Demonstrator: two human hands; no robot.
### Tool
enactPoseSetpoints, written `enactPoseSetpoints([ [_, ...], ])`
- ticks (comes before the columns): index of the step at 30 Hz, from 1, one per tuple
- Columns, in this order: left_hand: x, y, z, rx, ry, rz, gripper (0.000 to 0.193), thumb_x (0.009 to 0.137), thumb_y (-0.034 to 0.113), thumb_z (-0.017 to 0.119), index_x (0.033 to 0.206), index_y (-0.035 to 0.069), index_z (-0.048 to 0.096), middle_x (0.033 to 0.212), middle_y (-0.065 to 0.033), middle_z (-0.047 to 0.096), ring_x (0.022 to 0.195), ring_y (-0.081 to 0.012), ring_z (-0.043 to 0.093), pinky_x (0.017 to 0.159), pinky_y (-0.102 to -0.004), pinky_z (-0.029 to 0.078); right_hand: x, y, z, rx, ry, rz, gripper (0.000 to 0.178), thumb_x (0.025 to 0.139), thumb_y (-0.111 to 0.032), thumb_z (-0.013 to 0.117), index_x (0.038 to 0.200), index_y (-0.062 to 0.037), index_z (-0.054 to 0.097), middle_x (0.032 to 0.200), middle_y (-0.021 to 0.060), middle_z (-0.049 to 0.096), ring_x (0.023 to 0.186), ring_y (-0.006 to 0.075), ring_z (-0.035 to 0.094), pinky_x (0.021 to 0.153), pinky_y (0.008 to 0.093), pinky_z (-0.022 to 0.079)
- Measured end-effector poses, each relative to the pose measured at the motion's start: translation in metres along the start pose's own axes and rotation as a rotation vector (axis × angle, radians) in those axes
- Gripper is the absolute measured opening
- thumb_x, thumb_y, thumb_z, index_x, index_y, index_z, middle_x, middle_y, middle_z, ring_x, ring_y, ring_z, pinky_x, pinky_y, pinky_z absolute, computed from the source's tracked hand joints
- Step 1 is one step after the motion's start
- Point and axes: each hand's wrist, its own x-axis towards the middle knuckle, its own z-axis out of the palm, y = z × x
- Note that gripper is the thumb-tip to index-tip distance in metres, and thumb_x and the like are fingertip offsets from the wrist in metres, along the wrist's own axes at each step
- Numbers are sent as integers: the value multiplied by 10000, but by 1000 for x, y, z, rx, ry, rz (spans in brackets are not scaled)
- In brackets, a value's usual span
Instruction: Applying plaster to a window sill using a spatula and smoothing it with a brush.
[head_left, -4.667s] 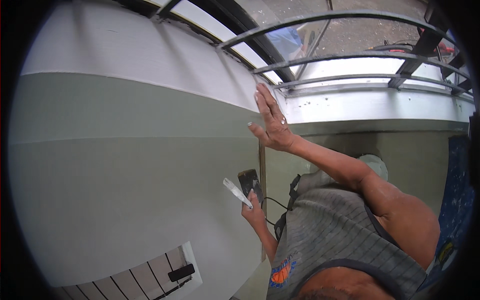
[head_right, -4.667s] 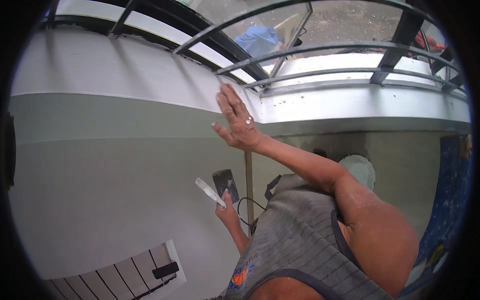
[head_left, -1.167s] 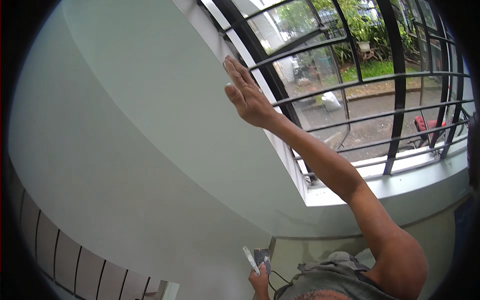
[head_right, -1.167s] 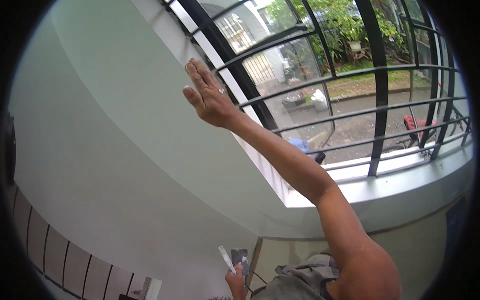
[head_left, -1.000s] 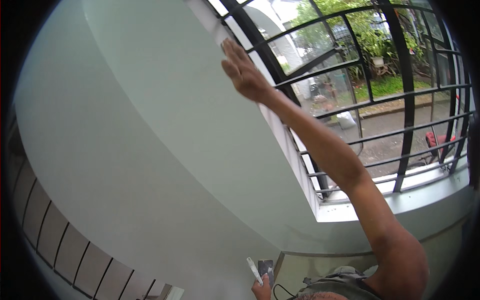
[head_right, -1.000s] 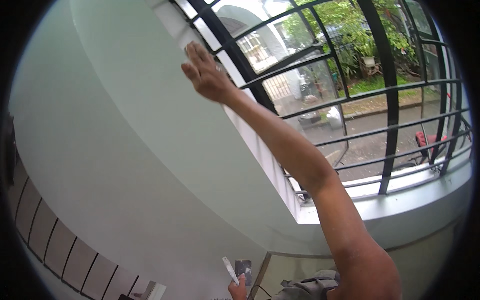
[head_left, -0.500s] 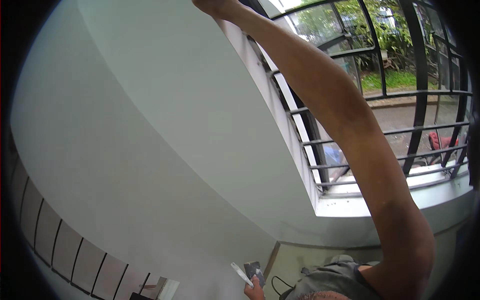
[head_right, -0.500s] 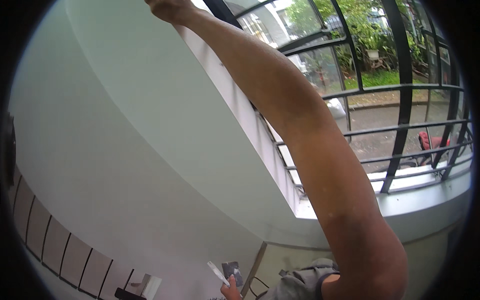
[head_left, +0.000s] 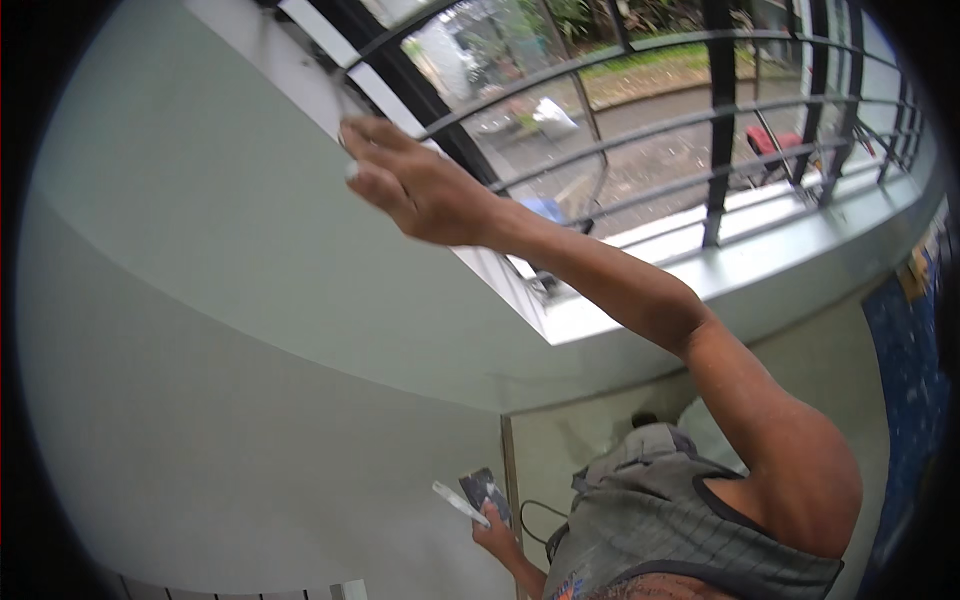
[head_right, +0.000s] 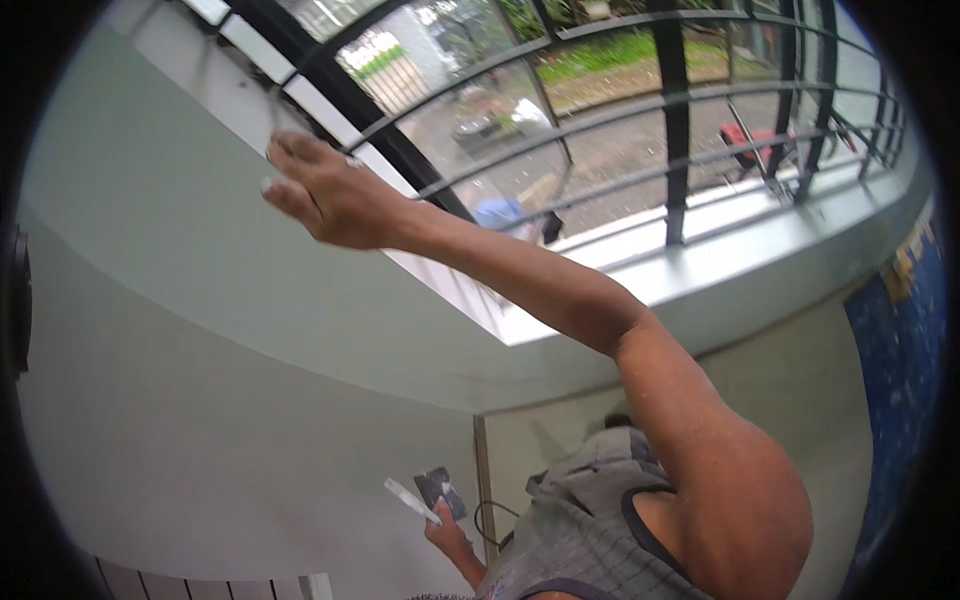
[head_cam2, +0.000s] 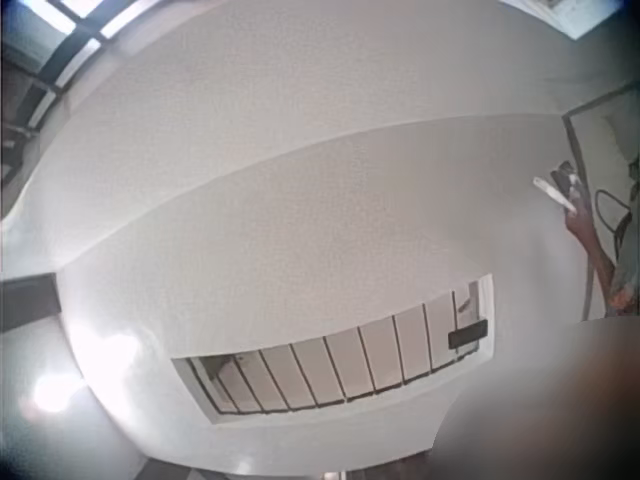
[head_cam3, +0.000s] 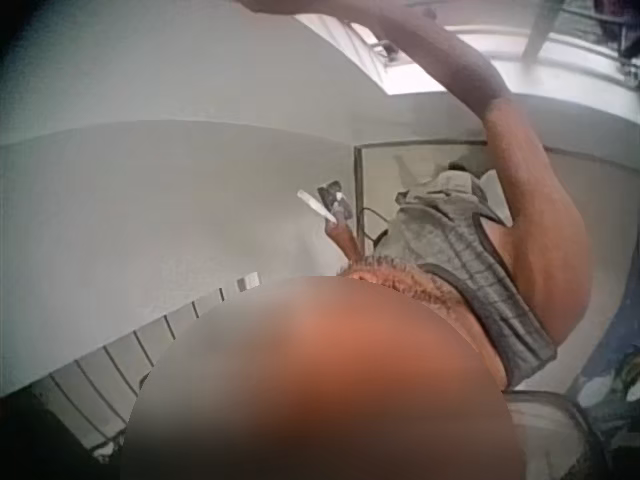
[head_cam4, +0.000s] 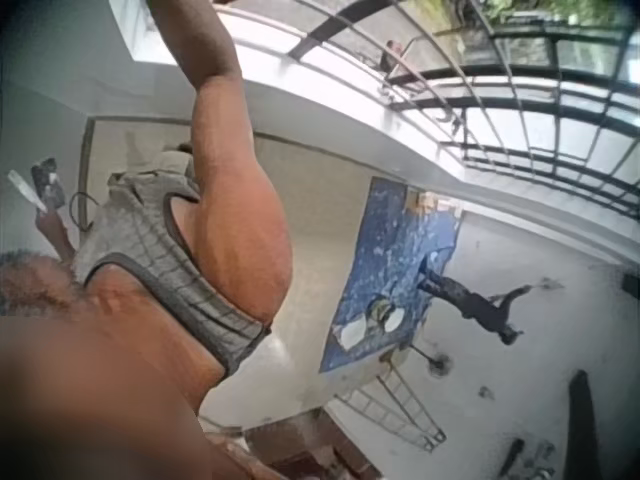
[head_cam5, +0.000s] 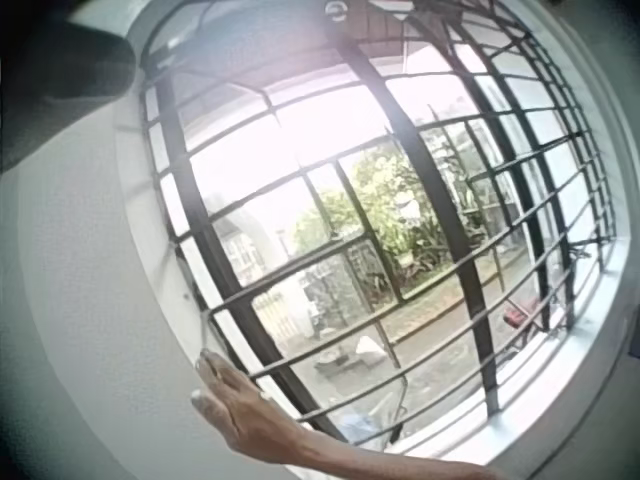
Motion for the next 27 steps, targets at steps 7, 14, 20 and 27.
enactPoseSetpoints([
  [7, 20, -7, -13, -28, -199, 7, 279, 785, 123, 525, 945, -98, 580, 870, -144, 610, 775, -189, 567, 726, -293, 446, -199, -49, -24, -361, -788, 647, 354, 874, -293, 437, 1092, -21, 500, 997, 163, 518, 942, 318, 512, 763, 410, 442],
  [14, 40, -23, -25, 110, -452, -14, 290, 801, 121, 491, 980, -91, 574, 927, -156, 603, 843, -204, 568, 776, -297, 434, -468, -149, -92, -511, -1349, 1457, 380, 795, -386, 500, 859, -31, 619, 903, 170, 595, 891, 312, 567, 743, 416, 453],
  [20, 18, 8, -7, 188, -615, -14, 289, 821, 142, 482, 976, -82, 579, 940, -143, 603, 858, -189, 563, 784, -292, 424, -510, -250, -120, -345, -1312, 1769, 335, 789, -362, 503, 887, -61, 613, 901, 168, 591, 881, 331, 562, 724, 425, 456],
  [27, -27, 34, 83, 97, -983, 12, 352, 872, 207, 424, 1008, -84, 566, 948, -117, 583, 872, -178, 539, 813, -288, 400, -489, -232, -85, -471, -666, 1322, 590, 767, -256, 569, 1283, -145, 305, 901, 123, 529, 851, 304, 537, 708, 406, 431],
])
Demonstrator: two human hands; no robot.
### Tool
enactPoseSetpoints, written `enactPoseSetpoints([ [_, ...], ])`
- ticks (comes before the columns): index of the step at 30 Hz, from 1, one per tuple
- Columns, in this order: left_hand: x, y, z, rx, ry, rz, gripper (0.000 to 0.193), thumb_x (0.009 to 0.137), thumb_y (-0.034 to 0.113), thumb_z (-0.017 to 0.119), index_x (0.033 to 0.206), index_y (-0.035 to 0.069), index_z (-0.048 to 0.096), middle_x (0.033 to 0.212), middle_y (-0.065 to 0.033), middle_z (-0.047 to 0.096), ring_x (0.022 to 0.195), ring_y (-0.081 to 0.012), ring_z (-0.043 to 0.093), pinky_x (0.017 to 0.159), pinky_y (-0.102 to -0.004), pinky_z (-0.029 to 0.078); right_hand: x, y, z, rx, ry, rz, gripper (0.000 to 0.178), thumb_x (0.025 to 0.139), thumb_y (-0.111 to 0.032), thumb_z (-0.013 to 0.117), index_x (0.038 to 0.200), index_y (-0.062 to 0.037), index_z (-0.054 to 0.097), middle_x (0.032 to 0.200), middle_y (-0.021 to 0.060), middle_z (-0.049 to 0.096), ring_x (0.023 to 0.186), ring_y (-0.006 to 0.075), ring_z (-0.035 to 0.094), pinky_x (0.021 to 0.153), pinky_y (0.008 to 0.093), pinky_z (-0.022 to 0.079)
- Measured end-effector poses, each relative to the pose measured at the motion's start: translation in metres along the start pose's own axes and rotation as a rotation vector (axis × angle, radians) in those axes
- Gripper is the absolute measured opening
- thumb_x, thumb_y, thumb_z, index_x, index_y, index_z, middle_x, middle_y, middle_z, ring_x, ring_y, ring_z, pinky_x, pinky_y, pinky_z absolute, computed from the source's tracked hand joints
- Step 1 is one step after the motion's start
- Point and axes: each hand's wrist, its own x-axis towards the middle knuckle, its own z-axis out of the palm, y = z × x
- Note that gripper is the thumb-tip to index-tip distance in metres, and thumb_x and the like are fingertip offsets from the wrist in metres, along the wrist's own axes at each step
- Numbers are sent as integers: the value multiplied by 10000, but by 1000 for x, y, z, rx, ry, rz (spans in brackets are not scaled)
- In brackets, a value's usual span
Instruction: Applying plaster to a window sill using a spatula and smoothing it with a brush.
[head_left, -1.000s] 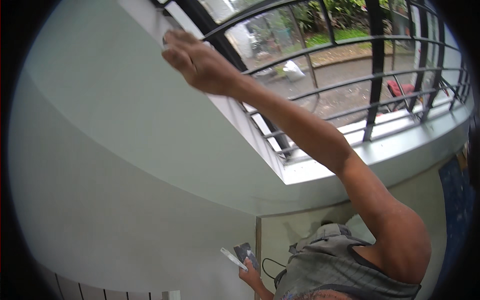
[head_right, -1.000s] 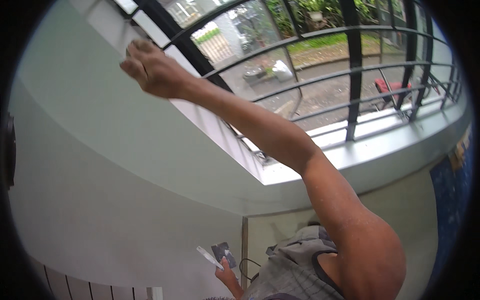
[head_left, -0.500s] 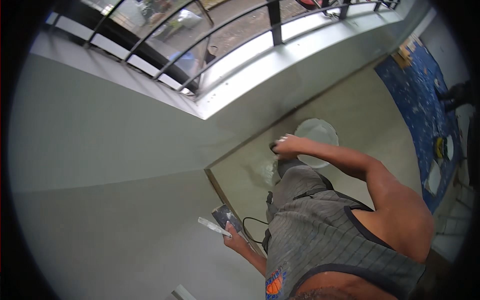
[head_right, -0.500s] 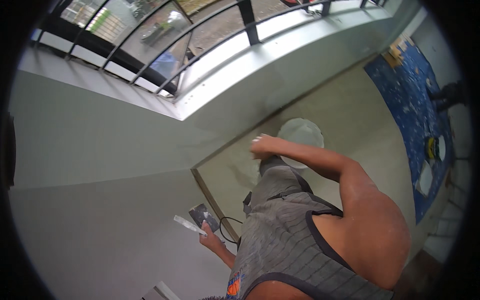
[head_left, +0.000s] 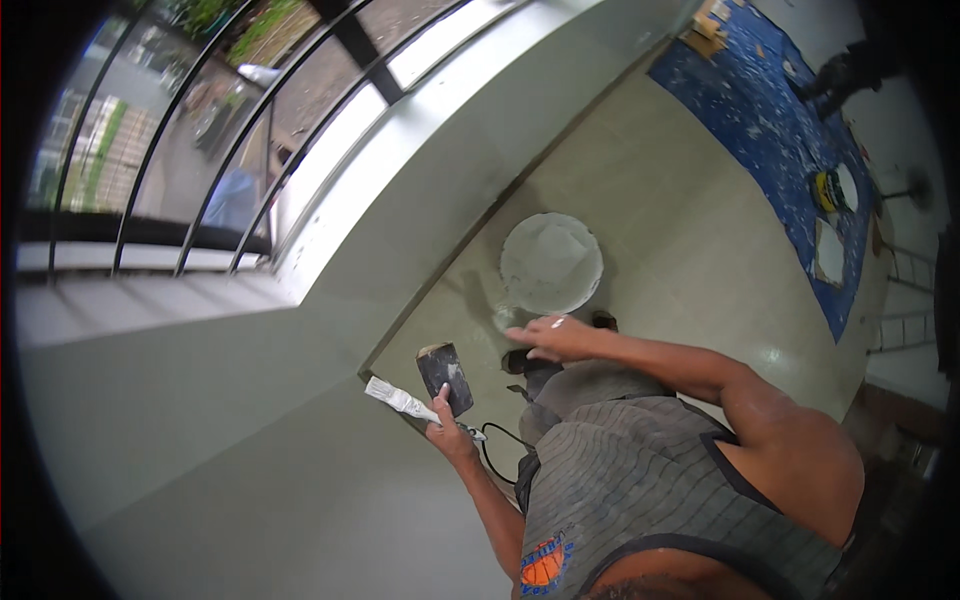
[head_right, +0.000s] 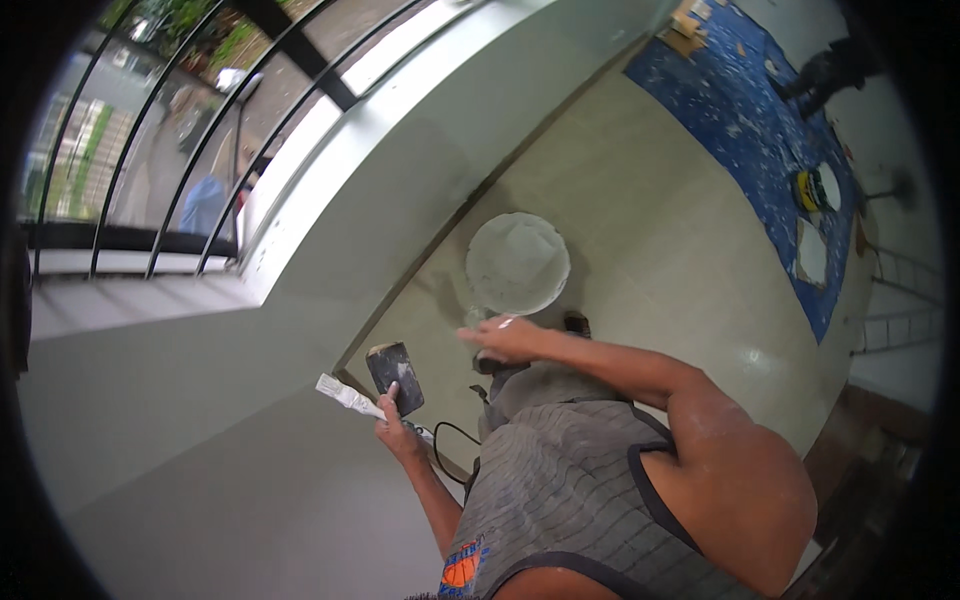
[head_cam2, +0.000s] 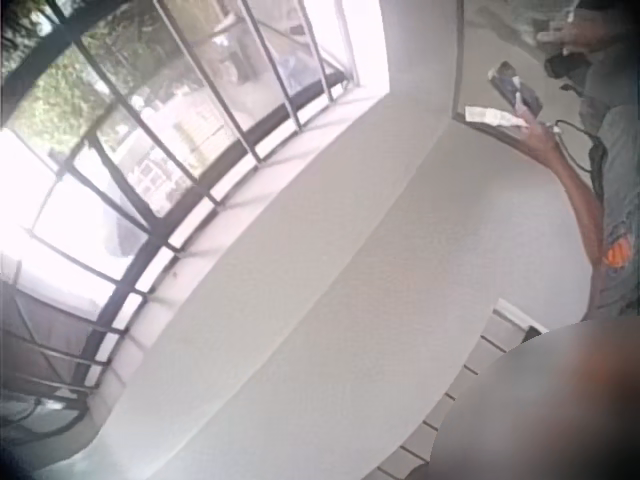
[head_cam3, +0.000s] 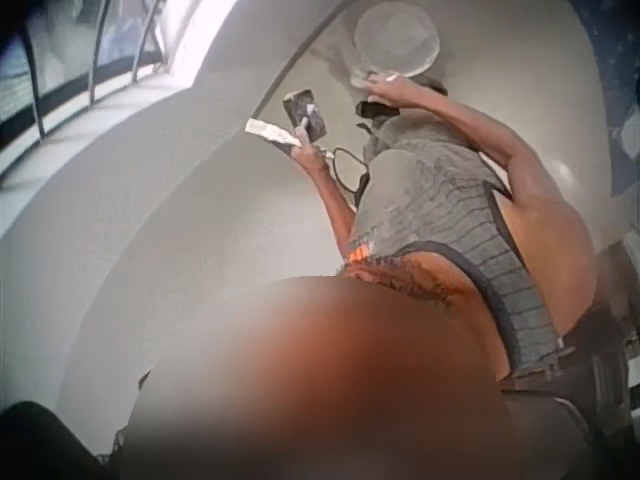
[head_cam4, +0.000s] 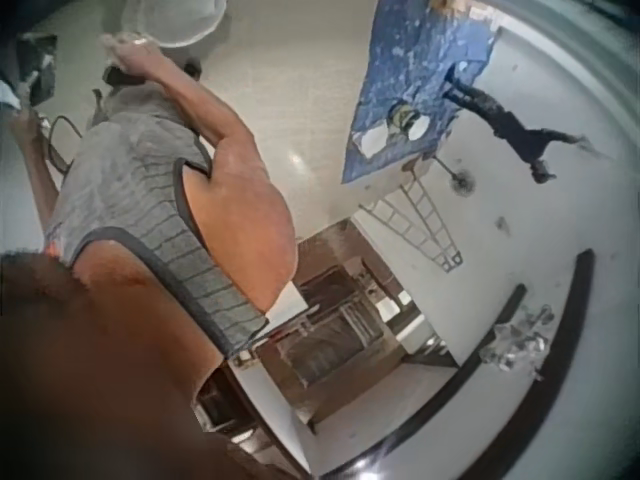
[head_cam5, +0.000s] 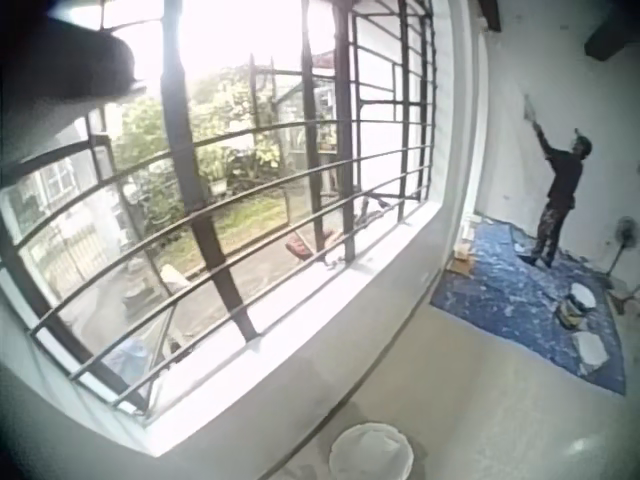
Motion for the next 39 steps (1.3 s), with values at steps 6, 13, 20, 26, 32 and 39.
enactPoseSetpoints([
  [6, -7, 27, 87, -407, -208, -69, 469, 901, 277, 299, 1062, -100, 527, 963, -144, 562, 897, -196, 518, 833, -303, 394, -17, -36, -44, -5, 207, -178, 669, 713, -242, 633, 1288, -124, 311, 830, 57, 527, 773, 220, 534, 711, 343, 407],
  [13, -44, 39, 177, -596, -180, -14, 519, 888, 308, 261, 1117, -101, 482, 1002, -139, 530, 933, -209, 495, 852, -329, 382, -71, 11, -90, 76, 209, -312, 700, 705, -239, 642, 1306, -156, 294, 829, 28, 527, 821, 182, 531, 726, 328, 384],
  [20, -76, 46, 243, -709, -233, -153, 541, 861, 338, 225, 1114, -94, 432, 1225, -206, 421, 1078, -235, 418, 961, -368, 282, -102, 46, -135, 83, 275, -481, 468, 710, -157, 595, 1161, -134, 475, 736, 9, 516, 711, 157, 537, 618, 294, 386],
  [26, -59, 72, 276, -435, -318, 49, 495, 871, 319, 226, 1090, -78, 422, 1272, -208, 364, 1126, -213, 374, 980, -354, 246, -99, 65, -163, 124, 362, -377, 403, 681, -146, 605, 1070, -122, 504, 751, 7, 516, 716, 170, 539, 600, 298, 380],
  [32, -25, 85, 294, -446, -594, -15, 545, 889, 338, 227, 1179, -105, 355, 1282, -201, 353, 1160, -210, 341, 993, -331, 209, -80, 70, -197, -131, 478, -295, 374, 688, -195, 592, 1046, -142, 499, 704, -1, 471, 648, 148, 507, 550, 288, 349],
  [39, 2, 103, 311, -404, -610, -24, 545, 892, 358, 247, 1177, -82, 396, 1248, -156, 402, 1122, -192, 378, 959, -323, 262, -67, 102, -219, -211, 465, -364, 379, 733, -161, 534, 1109, -187, 494, 689, -8, 458, 640, 146, 501, 538, 293, 344],
])
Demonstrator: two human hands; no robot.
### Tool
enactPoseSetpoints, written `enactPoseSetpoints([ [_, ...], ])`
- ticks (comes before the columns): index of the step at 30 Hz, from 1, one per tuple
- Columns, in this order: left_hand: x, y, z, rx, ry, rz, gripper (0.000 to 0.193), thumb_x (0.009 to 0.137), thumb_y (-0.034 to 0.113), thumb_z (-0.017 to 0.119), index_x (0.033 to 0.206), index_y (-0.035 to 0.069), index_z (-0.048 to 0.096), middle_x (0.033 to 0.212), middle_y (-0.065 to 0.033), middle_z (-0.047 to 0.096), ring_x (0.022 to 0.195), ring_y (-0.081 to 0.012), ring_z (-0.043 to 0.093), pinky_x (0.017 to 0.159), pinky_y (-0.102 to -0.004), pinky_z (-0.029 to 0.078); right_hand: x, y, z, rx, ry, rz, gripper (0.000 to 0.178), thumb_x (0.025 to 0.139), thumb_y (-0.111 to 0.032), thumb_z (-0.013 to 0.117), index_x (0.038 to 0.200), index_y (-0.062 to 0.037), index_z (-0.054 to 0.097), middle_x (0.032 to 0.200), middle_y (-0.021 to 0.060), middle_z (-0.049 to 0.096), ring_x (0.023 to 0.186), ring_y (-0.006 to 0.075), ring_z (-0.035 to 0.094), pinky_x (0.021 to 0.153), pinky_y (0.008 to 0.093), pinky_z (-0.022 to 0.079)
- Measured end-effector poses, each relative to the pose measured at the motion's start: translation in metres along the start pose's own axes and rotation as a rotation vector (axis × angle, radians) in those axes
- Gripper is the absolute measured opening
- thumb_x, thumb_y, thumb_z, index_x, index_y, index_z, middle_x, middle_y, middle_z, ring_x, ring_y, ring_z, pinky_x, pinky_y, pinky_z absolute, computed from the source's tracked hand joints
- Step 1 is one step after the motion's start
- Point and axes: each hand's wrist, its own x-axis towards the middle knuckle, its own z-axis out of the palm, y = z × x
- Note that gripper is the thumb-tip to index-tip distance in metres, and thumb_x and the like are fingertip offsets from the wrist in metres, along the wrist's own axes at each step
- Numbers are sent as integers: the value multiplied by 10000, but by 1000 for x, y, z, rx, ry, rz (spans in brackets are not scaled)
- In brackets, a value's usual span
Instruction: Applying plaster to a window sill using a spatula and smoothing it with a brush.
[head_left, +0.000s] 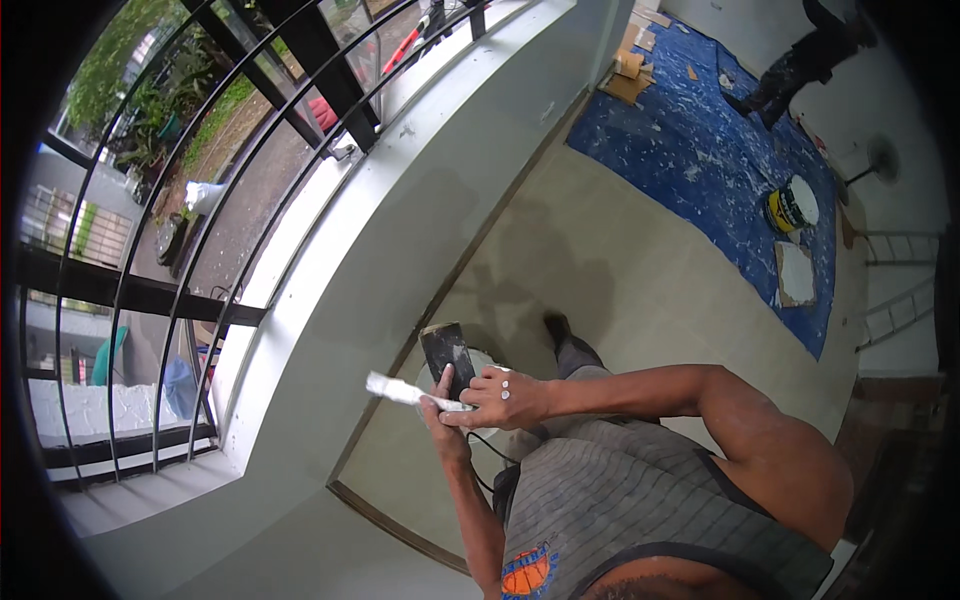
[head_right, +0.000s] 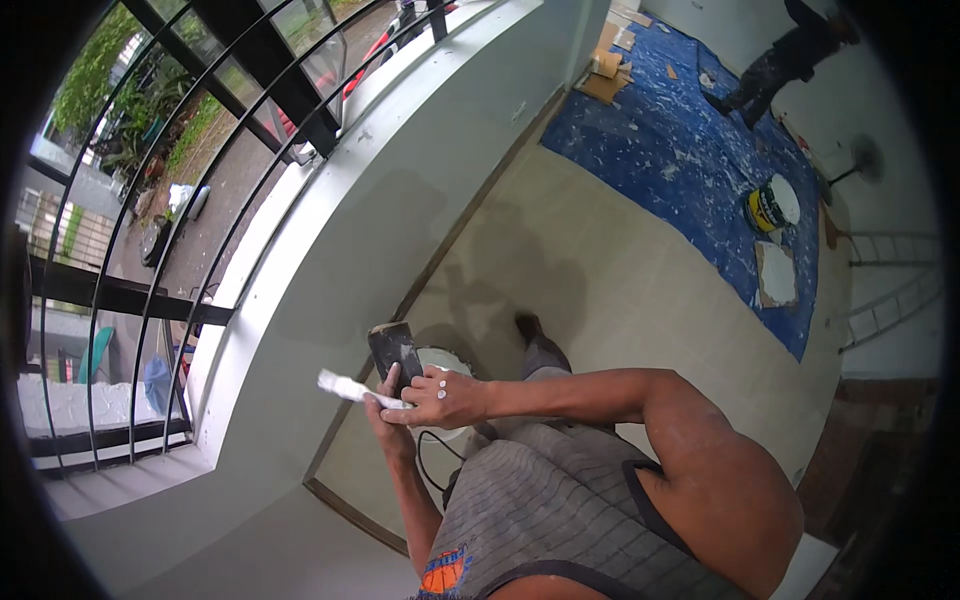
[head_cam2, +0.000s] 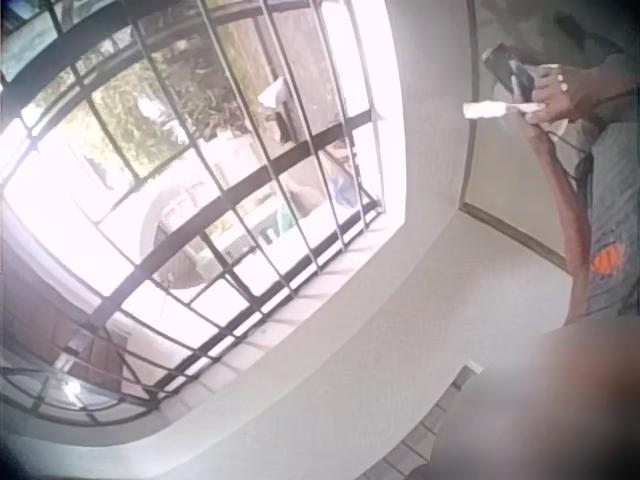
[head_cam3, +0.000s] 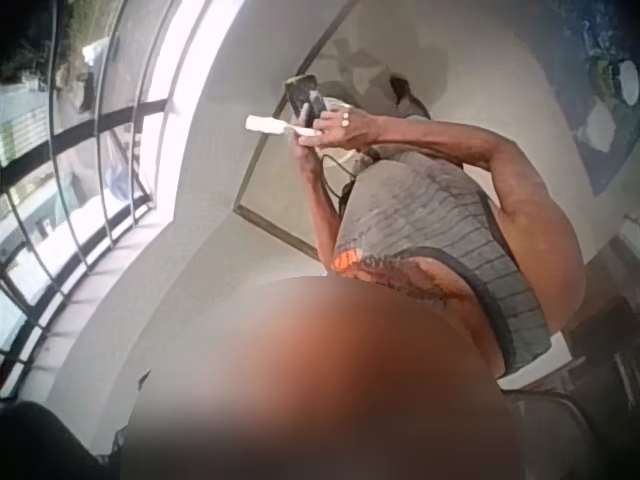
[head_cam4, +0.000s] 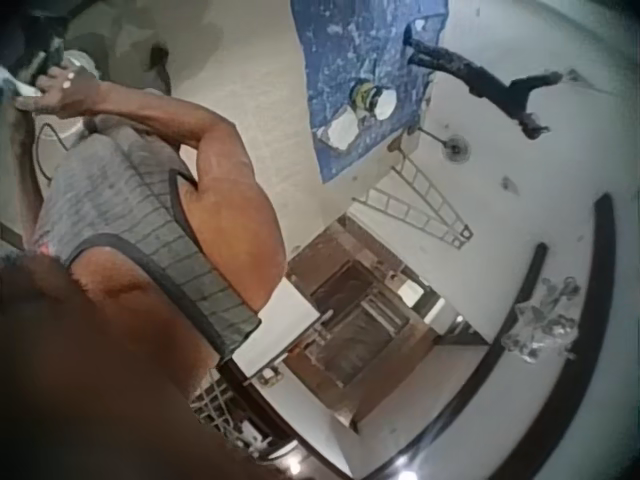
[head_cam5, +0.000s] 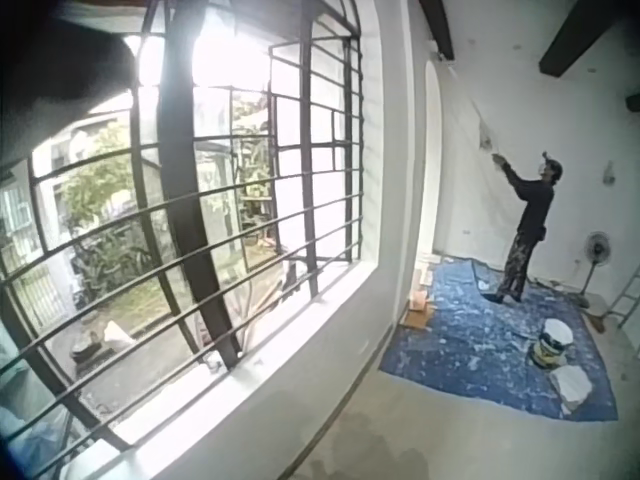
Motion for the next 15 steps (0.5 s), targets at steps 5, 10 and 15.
enactPoseSetpoints([
  [5, 6, -29, -4, 429, 162, 22, 349, 874, 207, 366, 1072, -25, 536, 976, -111, 551, 931, -191, 504, 837, -314, 372, 5, 56, -24, 200, -41, -90, 375, 729, -154, 532, 1098, -224, 525, 683, 24, 471, 641, 183, 513, 541, 314, 363],
  [10, -22, -36, 11, 781, 645, 5, 272, 759, 25, 491, 1013, -18, 580, 855, -121, 556, 780, -212, 555, 711, -273, 429, 1, 115, -46, 329, -341, -97, 341, 681, -142, 611, 1013, -195, 560, 680, 35, 482, 630, 216, 515, 539, 341, 378],
  [15, -69, -36, 18, 757, 935, -211, 290, 761, -15, 463, 1015, 33, 596, 790, -112, 528, 735, -205, 540, 690, -298, 431, -26, 179, -41, 315, -633, -39, 313, 730, -167, 600, 1039, -180, 555, 701, 56, 486, 637, 227, 511, 549, 353, 388],
])
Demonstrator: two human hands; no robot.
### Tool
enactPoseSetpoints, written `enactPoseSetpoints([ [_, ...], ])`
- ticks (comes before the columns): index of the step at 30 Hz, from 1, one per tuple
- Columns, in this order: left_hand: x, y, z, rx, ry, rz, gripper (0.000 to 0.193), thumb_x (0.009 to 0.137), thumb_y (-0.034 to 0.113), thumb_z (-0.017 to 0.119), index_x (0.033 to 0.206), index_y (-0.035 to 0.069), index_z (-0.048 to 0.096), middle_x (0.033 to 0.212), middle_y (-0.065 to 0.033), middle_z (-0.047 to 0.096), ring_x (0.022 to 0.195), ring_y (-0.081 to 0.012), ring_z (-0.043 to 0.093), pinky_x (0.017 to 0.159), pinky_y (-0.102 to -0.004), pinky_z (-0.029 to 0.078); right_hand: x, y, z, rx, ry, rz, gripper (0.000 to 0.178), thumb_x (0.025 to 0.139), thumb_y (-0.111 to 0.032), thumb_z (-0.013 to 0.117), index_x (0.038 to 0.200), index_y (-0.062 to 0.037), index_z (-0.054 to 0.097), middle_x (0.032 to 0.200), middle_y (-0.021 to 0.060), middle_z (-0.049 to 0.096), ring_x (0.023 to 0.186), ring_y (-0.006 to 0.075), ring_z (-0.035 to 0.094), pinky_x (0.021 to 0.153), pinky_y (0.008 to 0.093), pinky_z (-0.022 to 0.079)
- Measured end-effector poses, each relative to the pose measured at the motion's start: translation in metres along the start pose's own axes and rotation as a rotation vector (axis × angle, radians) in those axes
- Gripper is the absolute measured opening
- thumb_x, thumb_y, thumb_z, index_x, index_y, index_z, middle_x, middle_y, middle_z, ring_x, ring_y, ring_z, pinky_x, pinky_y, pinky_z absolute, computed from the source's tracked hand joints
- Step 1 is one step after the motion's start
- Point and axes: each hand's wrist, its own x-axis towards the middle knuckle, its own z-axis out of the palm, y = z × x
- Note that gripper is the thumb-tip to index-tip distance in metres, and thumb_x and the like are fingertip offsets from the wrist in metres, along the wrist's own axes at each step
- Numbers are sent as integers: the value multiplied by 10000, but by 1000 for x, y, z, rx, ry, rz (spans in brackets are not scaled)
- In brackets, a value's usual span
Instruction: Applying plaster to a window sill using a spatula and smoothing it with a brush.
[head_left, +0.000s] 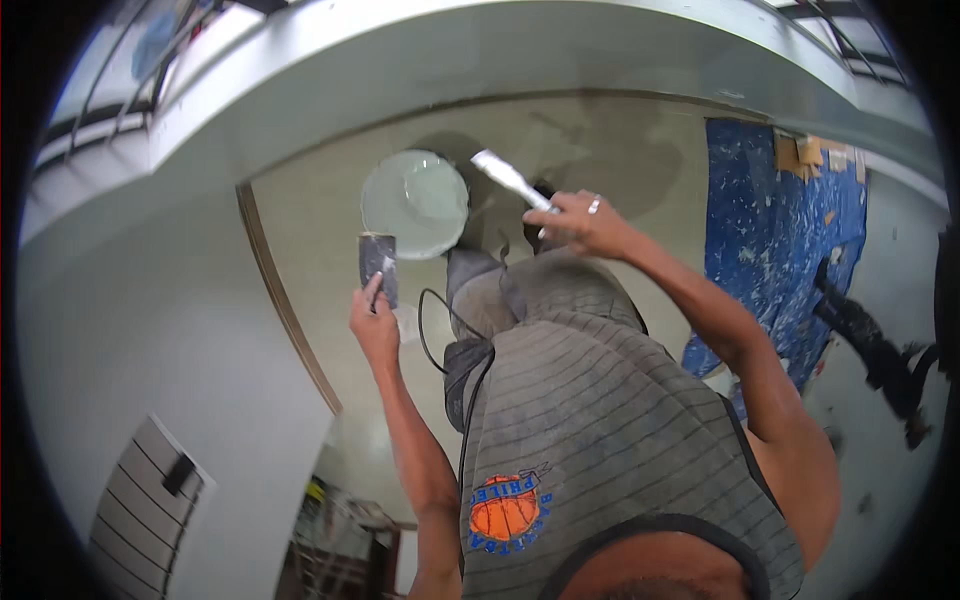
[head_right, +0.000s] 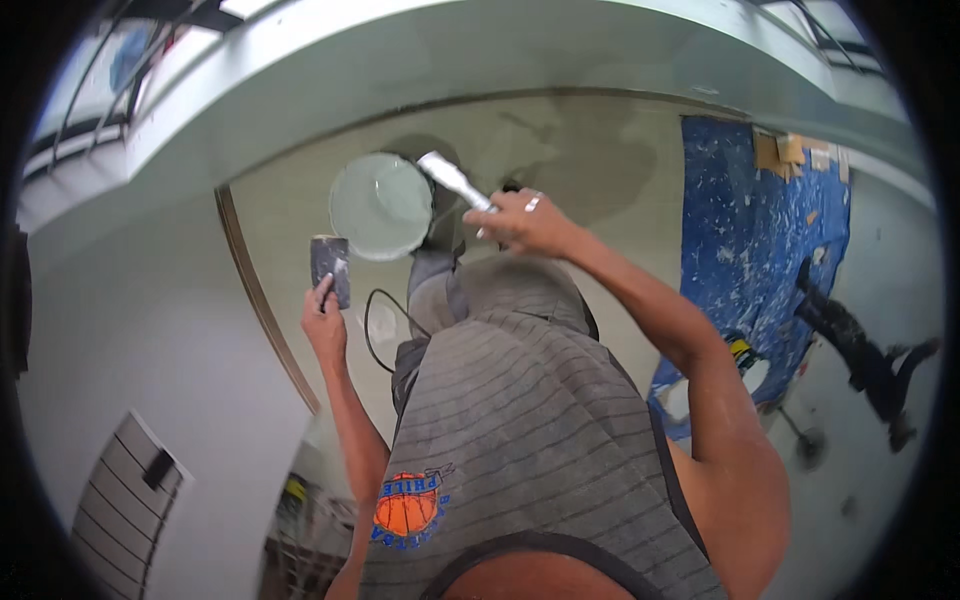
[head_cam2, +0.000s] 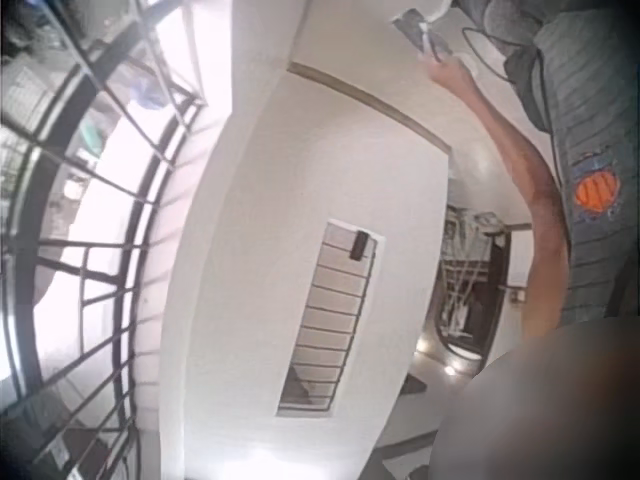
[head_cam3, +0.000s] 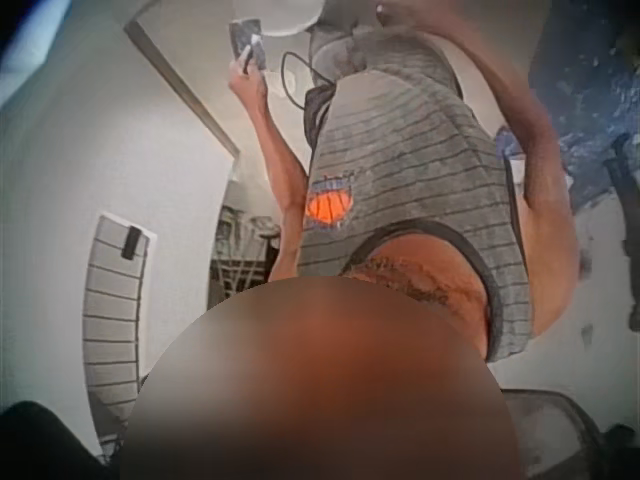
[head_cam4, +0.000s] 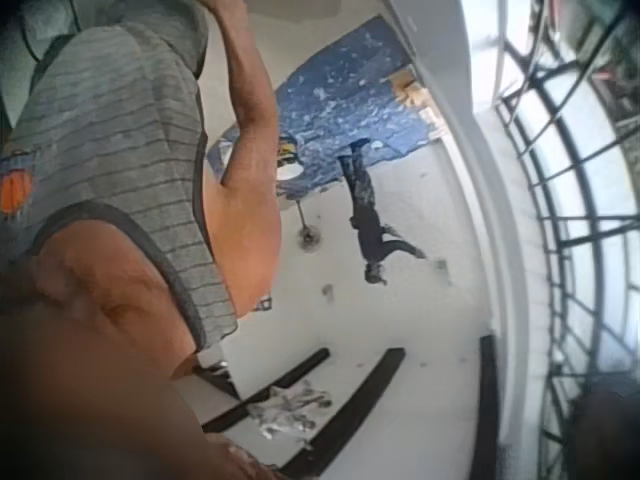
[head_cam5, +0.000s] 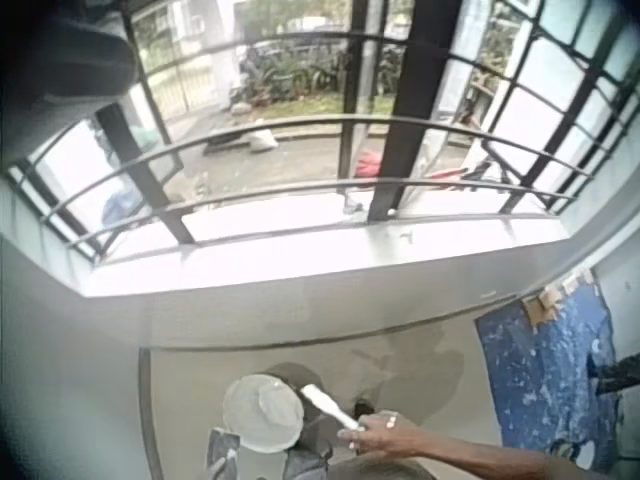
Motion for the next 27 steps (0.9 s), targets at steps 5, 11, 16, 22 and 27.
enactPoseSetpoints([
  [5, -37, -72, 5, 14, 11, -132, 280, 766, -25, 446, 988, 32, 608, 814, -114, 547, 761, -219, 553, 709, -293, 429, -4, 44, 1, -70, -196, 135, 261, 793, -226, 555, 1054, -208, 544, 760, 84, 504, 663, 267, 538, 585, 378, 431],
  [11, -71, -143, 13, 22, -132, -339, 271, 762, -21, 430, 954, 12, 619, 940, -133, 593, 880, -247, 576, 781, -291, 432, -14, 62, 0, -97, -17, 362, 246, 838, -254, 503, 1078, -204, 533, 804, 93, 500, 716, 266, 554, 615, 373, 448],
  [16, -89, -155, 13, -102, -76, -513, 325, 728, -46, 420, 998, -19, 599, 984, -136, 599, 889, -192, 566, 798, -255, 420, -19, 70, 5, -113, -176, 404, 273, 851, -298, 479, 1104, -205, 519, 857, 85, 516, 743, 269, 552, 637, 370, 451],
  [22, -110, -142, 43, -5, 35, -566, 320, 738, 13, 439, 1020, -17, 587, 989, -162, 589, 918, -228, 562, 817, -282, 417, 2, 77, 41, -10, -183, 340, 311, 864, -335, 446, 1157, -235, 477, 914, 93, 567, 795, 284, 565, 687, 387, 449],
  [27, -128, -119, 97, 89, -33, -566, 321, 772, 106, 472, 1060, 2, 565, 964, -165, 562, 912, -271, 550, 803, -323, 421, 48, 78, 83, -18, -431, 411, 313, 876, -336, 414, 1169, -232, 446, 970, 104, 593, 865, 308, 566, 726, 412, 446],
])
